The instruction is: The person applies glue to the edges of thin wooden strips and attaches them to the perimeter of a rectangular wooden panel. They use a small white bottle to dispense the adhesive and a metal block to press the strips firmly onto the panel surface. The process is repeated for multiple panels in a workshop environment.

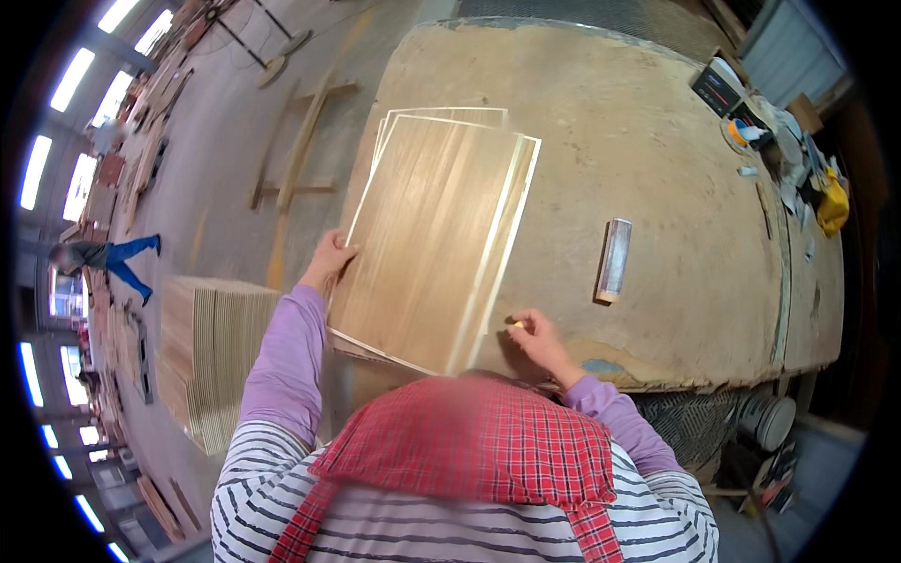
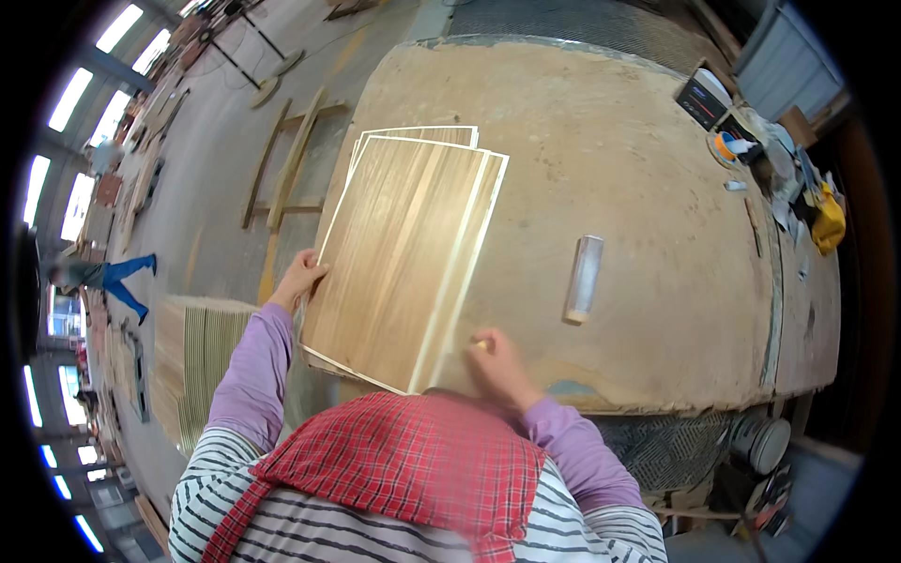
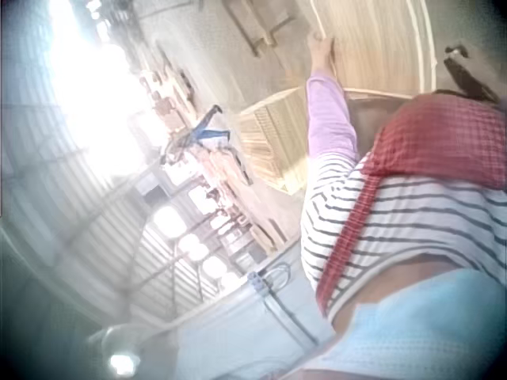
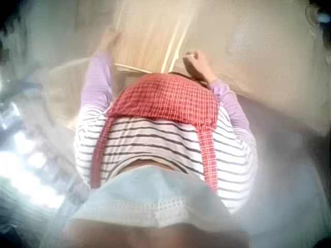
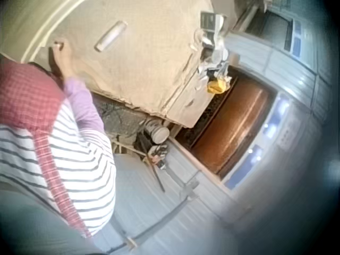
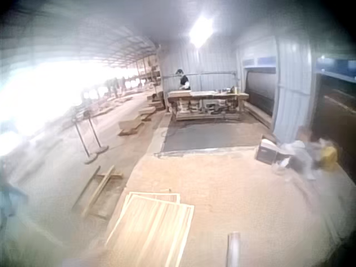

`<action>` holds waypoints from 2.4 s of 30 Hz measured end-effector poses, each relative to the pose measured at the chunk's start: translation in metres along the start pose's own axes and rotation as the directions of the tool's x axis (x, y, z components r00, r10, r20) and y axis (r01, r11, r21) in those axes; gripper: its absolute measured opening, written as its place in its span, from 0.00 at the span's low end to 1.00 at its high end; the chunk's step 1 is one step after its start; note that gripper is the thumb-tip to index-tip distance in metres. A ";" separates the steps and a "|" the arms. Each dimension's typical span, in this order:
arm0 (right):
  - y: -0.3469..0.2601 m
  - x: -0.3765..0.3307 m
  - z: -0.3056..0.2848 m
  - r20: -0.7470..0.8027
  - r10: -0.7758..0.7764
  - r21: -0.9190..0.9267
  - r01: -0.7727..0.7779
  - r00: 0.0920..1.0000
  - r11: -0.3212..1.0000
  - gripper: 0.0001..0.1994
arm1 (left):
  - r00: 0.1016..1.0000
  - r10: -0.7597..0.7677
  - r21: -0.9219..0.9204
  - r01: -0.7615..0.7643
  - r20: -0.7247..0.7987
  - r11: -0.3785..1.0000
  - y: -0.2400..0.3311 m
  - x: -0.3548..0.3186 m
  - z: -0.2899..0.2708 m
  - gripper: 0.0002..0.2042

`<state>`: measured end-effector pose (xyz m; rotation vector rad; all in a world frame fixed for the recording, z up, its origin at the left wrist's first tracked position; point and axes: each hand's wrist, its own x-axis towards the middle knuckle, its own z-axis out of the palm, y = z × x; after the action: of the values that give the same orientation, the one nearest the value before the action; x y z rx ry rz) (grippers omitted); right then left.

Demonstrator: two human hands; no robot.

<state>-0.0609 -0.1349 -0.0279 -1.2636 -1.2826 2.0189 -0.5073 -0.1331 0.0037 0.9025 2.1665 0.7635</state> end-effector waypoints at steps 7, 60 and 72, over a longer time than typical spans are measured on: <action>-0.023 -0.012 -0.157 -0.115 -0.034 -0.215 0.009 0.993 0.977 0.11 | 0.715 0.689 0.764 -0.378 -0.117 0.522 0.105 -0.094 0.101 0.22; -0.244 0.233 -0.601 -0.705 -0.564 -0.397 0.420 0.431 0.816 0.20 | 0.717 0.599 0.530 -0.373 -0.356 0.761 0.196 -0.036 0.234 0.22; -0.123 0.132 -0.137 0.151 -0.173 -0.118 0.192 0.973 0.974 0.17 | 0.787 0.534 0.610 -0.268 -0.307 0.746 0.194 0.041 0.220 0.24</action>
<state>-0.0204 0.0865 -0.0029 -1.0312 -1.5610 1.9463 -0.2911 0.0690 -0.0064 1.6940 2.7197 0.6154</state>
